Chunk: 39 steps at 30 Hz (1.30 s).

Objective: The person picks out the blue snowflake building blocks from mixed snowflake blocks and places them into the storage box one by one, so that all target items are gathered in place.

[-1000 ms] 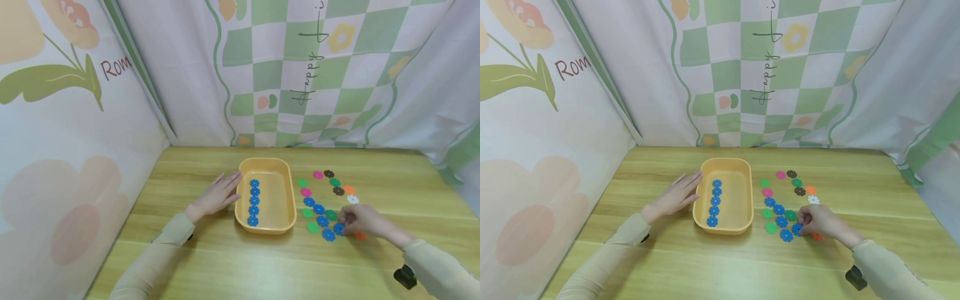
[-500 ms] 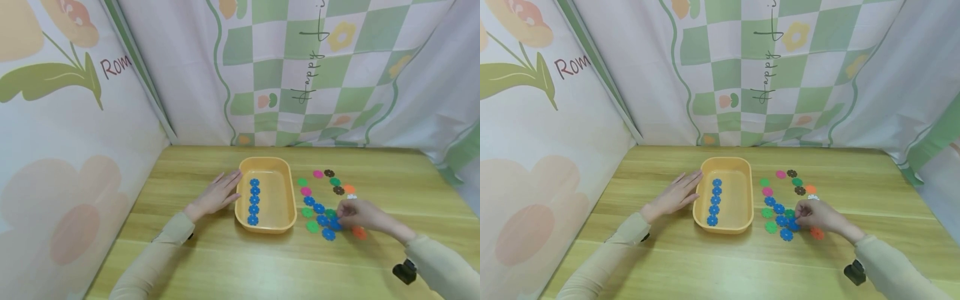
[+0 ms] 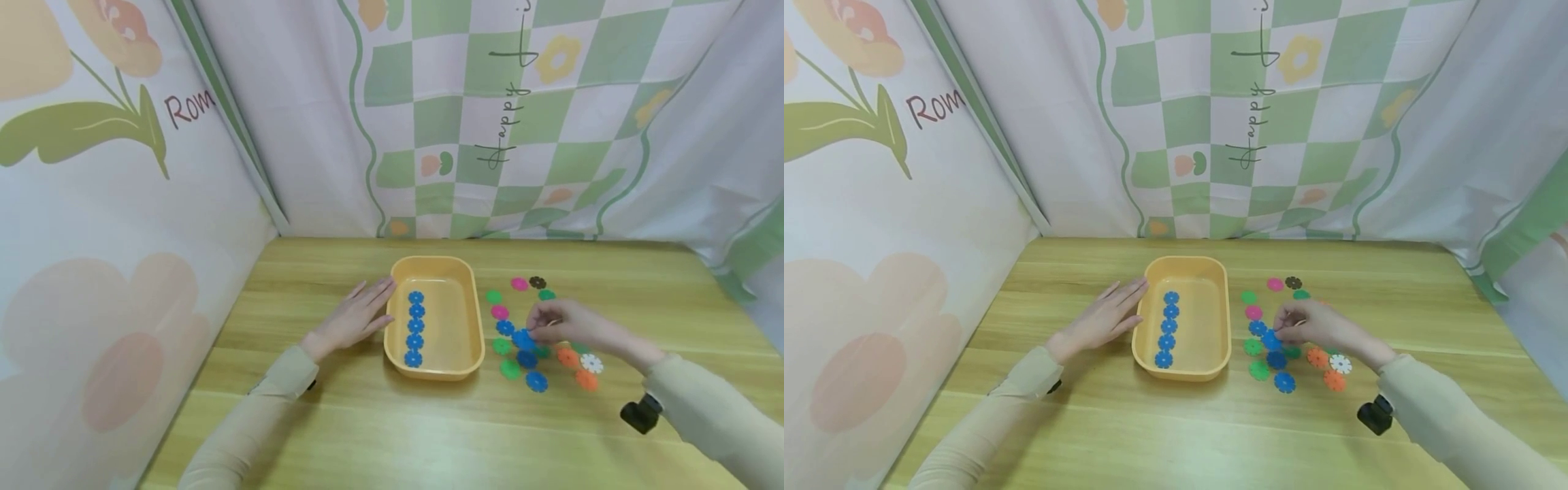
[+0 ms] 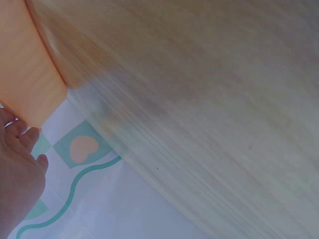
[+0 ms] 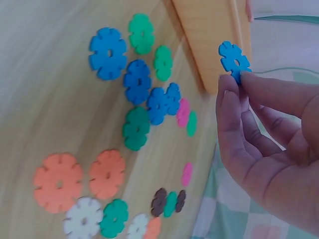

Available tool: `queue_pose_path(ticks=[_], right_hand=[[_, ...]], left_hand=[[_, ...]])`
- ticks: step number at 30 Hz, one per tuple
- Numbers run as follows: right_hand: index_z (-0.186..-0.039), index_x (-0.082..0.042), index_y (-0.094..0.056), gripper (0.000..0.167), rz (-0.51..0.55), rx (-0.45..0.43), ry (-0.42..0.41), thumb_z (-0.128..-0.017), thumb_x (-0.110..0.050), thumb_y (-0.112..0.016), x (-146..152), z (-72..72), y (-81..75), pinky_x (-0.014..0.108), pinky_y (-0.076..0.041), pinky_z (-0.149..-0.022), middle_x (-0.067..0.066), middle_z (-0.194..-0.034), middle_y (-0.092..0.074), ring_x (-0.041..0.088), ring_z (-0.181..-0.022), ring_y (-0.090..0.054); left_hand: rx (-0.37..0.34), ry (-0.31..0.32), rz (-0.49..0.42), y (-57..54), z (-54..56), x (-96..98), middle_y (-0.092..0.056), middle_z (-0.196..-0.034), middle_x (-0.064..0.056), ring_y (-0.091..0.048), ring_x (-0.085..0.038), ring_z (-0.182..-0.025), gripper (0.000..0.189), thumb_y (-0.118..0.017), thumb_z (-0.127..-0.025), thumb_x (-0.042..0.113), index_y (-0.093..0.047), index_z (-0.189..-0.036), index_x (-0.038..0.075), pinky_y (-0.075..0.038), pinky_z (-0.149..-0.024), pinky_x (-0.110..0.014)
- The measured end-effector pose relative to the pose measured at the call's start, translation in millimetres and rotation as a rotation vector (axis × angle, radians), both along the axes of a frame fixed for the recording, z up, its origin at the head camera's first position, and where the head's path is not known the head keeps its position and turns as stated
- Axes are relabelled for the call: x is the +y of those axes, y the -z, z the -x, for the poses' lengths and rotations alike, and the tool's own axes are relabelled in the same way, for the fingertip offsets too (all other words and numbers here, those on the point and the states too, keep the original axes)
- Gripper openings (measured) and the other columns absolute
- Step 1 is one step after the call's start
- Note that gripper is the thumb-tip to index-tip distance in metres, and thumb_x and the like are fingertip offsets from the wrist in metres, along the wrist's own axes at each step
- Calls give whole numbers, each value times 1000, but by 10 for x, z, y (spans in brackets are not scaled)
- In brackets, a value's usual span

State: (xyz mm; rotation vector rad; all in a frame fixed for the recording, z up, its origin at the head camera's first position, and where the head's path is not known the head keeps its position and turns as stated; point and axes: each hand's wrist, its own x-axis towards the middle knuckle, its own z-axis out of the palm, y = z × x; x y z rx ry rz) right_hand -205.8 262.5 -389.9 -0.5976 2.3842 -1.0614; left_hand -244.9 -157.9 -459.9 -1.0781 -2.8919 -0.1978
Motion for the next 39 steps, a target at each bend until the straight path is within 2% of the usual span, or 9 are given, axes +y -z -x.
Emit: queue_pose_path(ticks=[5,9,15,18,24,29,35,39], right_hand=[[-103,3,-60,18,22,-22,-21,-97,-14,-61,-179,88,-127,30,-62,-79,11,-96,-67,10,-85,-66],[-102,3,-62,17,27,-23,-44,-97,-13,-61,-356,175,-213,30,-62,-79,11,-94,-69,14,-84,-67],[-97,-4,-65,13,-32,12,-57,-97,-16,-63,-654,262,-268,25,-58,-71,7,-86,-68,14,-76,-64],[-94,-5,-65,12,-45,27,-81,-96,-17,-64,-792,274,-255,24,-56,-66,7,-84,-69,13,-73,-63],[-91,-6,-64,9,-97,43,-133,-95,-14,-65,-1039,314,-208,26,-58,-68,5,-84,-71,16,-76,-67],[-90,-9,-64,7,-158,48,-150,-95,-13,-65,-1214,379,-144,27,-59,-69,2,-84,-71,13,-75,-68],[-86,-3,-64,5,-156,25,-198,-91,-3,-65,-1378,399,-11,27,-62,-68,7,-84,-73,13,-72,-69],[-83,-3,-64,7,-191,40,-204,-88,1,-65,-1456,371,80,24,-60,-64,6,-82,-72,11,-69,-67]], left_hand=[[6,2,-1,-13,1,-1,-16,-168,-8,-20,-24,-155,69,-37,-106,46,-13,-160,10,-20,-127,-51],[3,1,9,-25,8,-1,-16,-167,-8,-20,-23,-155,69,-36,-106,46,-13,-160,10,-19,-127,-50],[16,5,12,-14,33,-6,-17,-167,-8,-21,-24,-155,69,-37,-106,47,-15,-160,10,-21,-127,-50],[21,9,6,-10,44,-5,-18,-167,-9,-22,-24,-154,69,-38,-105,47,-16,-159,10,-21,-127,-51],[17,16,9,-11,58,-1,-18,-167,-9,-24,-25,-154,69,-38,-106,47,-17,-159,9,-22,-127,-50],[7,17,7,-28,54,0,-18,-167,-10,-25,-27,-153,70,-38,-106,47,-16,-159,8,-22,-127,-50],[-9,9,12,-56,32,7,-17,-167,-10,-24,-26,-154,70,-37,-106,47,-15,-159,8,-21,-127,-50],[-13,7,8,-68,15,12,-17,-167,-10,-24,-26,-154,70,-37,-106,47,-16,-159,8,-21,-127,-49]])
